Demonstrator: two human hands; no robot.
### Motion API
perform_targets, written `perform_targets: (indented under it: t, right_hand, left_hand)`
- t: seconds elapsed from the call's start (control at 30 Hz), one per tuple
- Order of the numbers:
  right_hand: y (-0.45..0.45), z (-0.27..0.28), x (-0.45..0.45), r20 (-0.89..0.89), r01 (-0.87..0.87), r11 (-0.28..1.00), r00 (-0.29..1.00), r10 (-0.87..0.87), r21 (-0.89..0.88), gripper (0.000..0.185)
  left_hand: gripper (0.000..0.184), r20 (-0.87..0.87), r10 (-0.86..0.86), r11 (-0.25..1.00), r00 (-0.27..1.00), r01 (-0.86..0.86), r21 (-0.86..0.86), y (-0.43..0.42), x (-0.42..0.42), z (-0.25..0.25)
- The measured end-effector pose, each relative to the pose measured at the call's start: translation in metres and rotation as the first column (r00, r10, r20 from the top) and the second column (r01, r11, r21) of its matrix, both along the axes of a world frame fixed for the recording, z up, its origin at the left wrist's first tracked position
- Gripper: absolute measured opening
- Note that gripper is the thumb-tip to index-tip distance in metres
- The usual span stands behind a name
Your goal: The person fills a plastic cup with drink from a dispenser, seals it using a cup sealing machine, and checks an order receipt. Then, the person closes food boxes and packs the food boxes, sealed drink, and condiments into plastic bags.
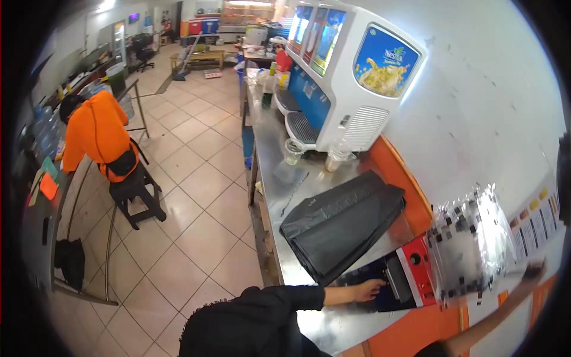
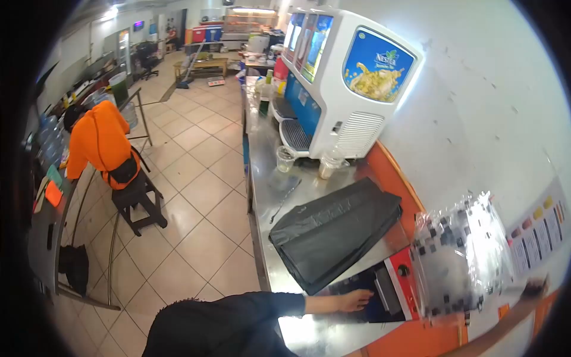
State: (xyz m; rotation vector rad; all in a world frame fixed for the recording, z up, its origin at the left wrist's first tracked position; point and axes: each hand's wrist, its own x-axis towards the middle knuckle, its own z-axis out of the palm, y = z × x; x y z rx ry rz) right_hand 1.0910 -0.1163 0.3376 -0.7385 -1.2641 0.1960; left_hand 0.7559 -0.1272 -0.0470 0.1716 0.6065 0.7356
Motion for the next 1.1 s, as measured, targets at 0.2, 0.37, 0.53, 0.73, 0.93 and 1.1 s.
perform_targets:
  t: [0.2,0.37,0.53,0.73,0.93,1.1]
  right_hand:
    - [0.048,-0.023,-0.007,0.615,0.531,0.847,0.674,-0.410,-0.017,0.049]
    - [-0.038,-0.148,-0.059,-0.210,-0.059,0.817,0.975,-0.077,-0.573,0.051]
    - [-0.120,-0.313,-0.128,-0.479,-0.343,0.618,0.876,-0.063,-0.708,0.044]
    - [-0.126,-0.391,-0.226,-0.807,-0.745,0.392,0.590,0.009,-0.540,0.036]
    - [-0.086,-0.412,-0.240,-0.840,-0.757,0.524,0.526,0.135,-0.390,0.037]
    - [-0.070,-0.416,-0.244,-0.851,-0.779,0.535,0.489,0.192,-0.327,0.039]
  left_hand:
    - [0.013,0.338,-0.112,0.964,0.934,0.020,0.264,0.037,0.023,-0.028]
    - [0.014,0.116,-0.004,0.930,0.993,-0.039,0.366,-0.002,0.002,-0.026]
    - [0.016,-0.053,0.018,0.998,0.998,-0.015,0.067,-0.097,-0.076,-0.010]
    - [0.018,0.016,0.020,0.994,1.000,-0.021,0.107,-0.117,-0.096,0.006]
    - [0.062,-0.373,0.293,0.910,0.881,-0.138,0.390,-0.125,-0.117,0.023]
    - [0.069,-0.295,0.858,0.277,0.422,0.104,0.955,-0.099,-0.120,0.076]
